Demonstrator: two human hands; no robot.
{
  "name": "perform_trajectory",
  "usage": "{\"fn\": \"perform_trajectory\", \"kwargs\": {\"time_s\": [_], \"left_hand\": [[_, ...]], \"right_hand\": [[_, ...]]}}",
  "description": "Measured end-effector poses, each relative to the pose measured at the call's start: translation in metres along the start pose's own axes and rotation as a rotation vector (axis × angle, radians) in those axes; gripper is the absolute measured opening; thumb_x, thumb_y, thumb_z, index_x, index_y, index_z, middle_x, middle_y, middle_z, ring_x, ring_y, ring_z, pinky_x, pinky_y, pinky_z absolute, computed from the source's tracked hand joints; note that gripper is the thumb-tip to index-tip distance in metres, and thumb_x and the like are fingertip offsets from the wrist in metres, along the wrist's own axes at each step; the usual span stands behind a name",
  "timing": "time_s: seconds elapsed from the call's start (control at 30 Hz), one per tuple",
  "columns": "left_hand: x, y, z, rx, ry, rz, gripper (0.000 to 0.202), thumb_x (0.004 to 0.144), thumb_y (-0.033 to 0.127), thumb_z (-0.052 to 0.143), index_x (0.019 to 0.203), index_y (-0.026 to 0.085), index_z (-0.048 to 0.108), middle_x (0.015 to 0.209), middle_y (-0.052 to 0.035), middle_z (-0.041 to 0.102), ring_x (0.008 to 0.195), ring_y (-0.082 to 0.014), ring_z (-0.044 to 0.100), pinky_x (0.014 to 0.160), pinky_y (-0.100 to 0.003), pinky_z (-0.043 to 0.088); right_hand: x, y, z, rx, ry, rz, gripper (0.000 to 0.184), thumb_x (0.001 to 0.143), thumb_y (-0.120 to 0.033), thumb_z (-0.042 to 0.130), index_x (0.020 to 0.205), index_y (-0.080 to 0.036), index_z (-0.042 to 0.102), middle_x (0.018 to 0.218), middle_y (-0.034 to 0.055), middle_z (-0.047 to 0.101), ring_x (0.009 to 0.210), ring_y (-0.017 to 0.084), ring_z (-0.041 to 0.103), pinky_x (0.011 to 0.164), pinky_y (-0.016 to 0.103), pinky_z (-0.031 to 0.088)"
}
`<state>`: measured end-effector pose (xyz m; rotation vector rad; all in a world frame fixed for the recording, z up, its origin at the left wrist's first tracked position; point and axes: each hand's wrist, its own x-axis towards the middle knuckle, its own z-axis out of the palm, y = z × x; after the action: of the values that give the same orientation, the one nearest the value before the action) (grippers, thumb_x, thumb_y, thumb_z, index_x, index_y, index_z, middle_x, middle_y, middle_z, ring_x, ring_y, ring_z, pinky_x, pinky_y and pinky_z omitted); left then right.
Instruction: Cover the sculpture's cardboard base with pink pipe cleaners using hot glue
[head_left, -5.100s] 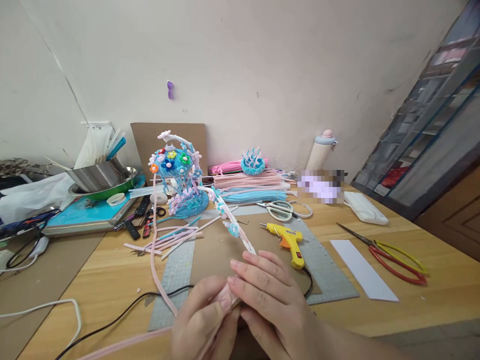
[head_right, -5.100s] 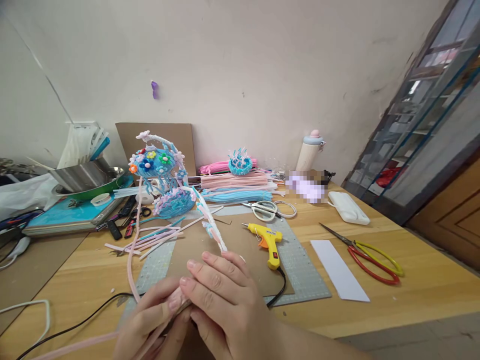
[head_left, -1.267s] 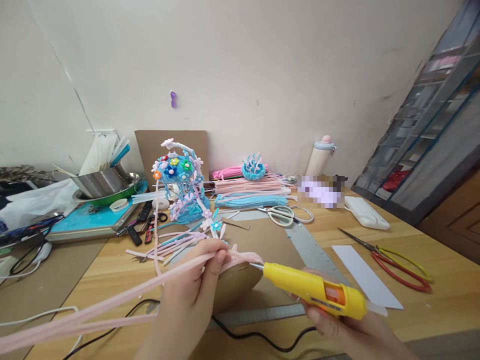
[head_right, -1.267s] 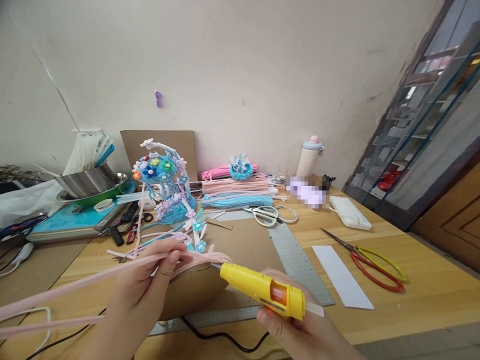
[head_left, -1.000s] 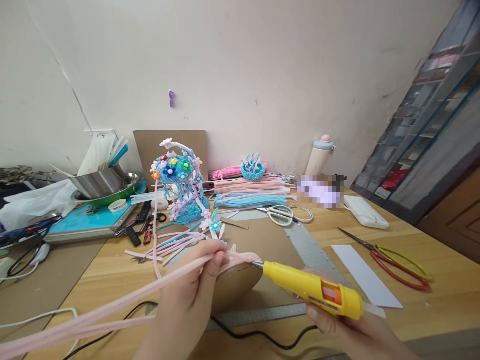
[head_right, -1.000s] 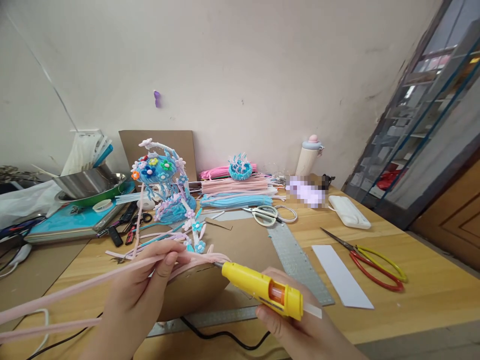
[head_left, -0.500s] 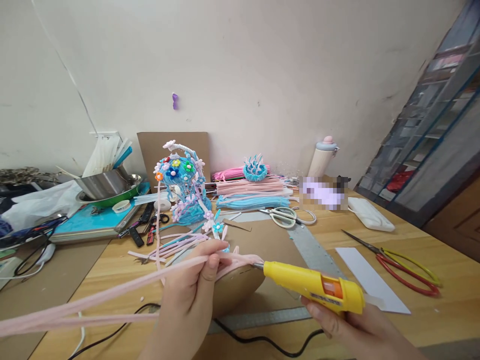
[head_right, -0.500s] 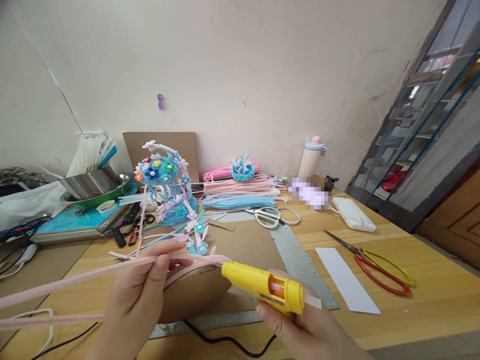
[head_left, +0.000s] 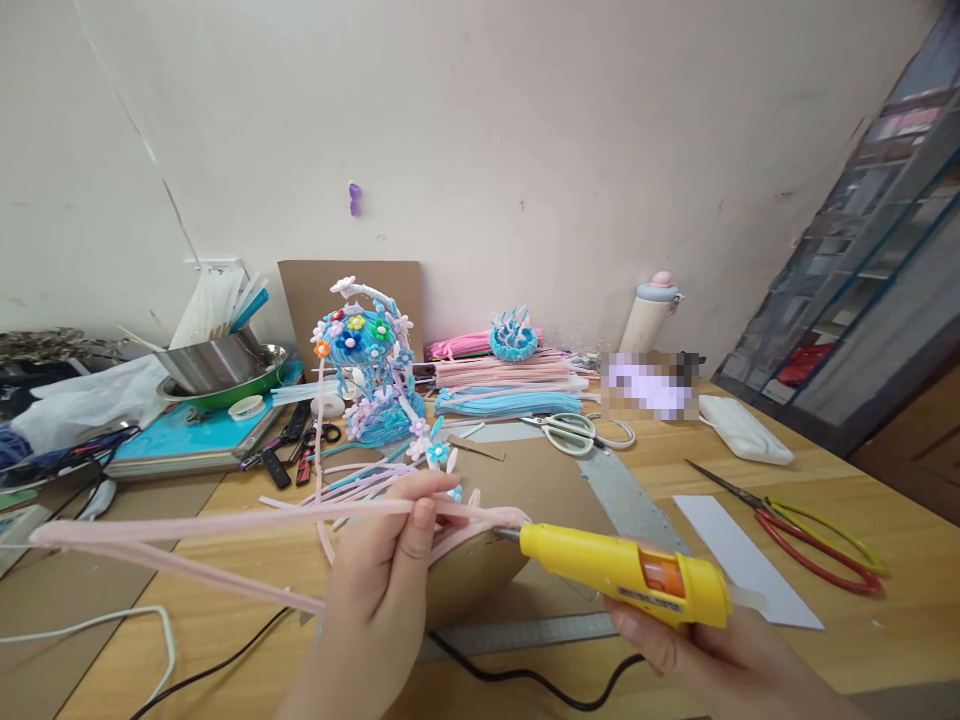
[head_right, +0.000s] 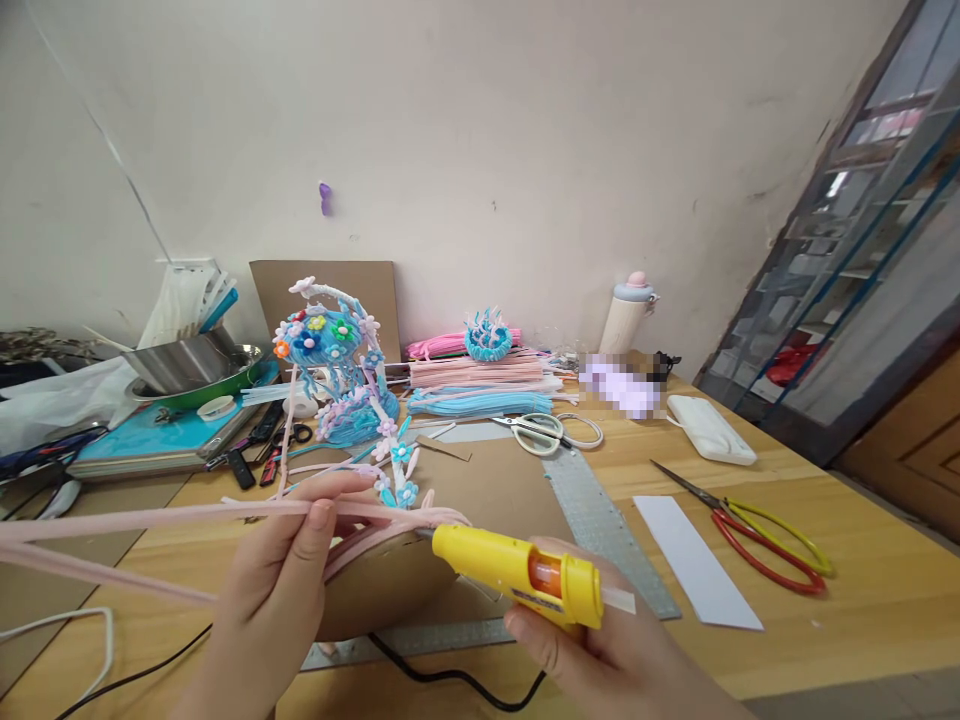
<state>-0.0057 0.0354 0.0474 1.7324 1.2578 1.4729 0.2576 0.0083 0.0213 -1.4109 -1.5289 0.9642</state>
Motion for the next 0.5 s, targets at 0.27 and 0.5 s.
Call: {"fn": "perform_trajectory", "kwargs": {"time_s": [0.27,0.5], "left_hand": [[0.002,0.006,0.002,-0.113,0.022,-0.086,0.036,0.102,0.049,0.05,0.092,0.027,0.077,0.123,-0.0013,0.071,0.093,-0.0161,0.07,0.083,-0.026,0.058],[0.006,0.011,0.003,-0.205,0.007,-0.181,0.034,0.1,0.054,0.051,0.105,0.031,0.075,0.106,0.0018,0.075,0.085,-0.0128,0.07,0.082,-0.022,0.055]], "right_hand": [[0.003,-0.024,0.0,0.014,-0.079,0.015,0.034,0.076,-0.062,0.071,0.094,-0.033,0.076,0.079,0.0037,0.077,0.071,0.028,0.071,0.065,0.034,0.063],[-0.004,-0.002,0.006,-0.04,0.011,-0.045,0.048,0.085,-0.063,0.065,0.116,-0.027,0.071,0.092,0.0075,0.078,0.087,0.031,0.075,0.072,0.035,0.065]]}}
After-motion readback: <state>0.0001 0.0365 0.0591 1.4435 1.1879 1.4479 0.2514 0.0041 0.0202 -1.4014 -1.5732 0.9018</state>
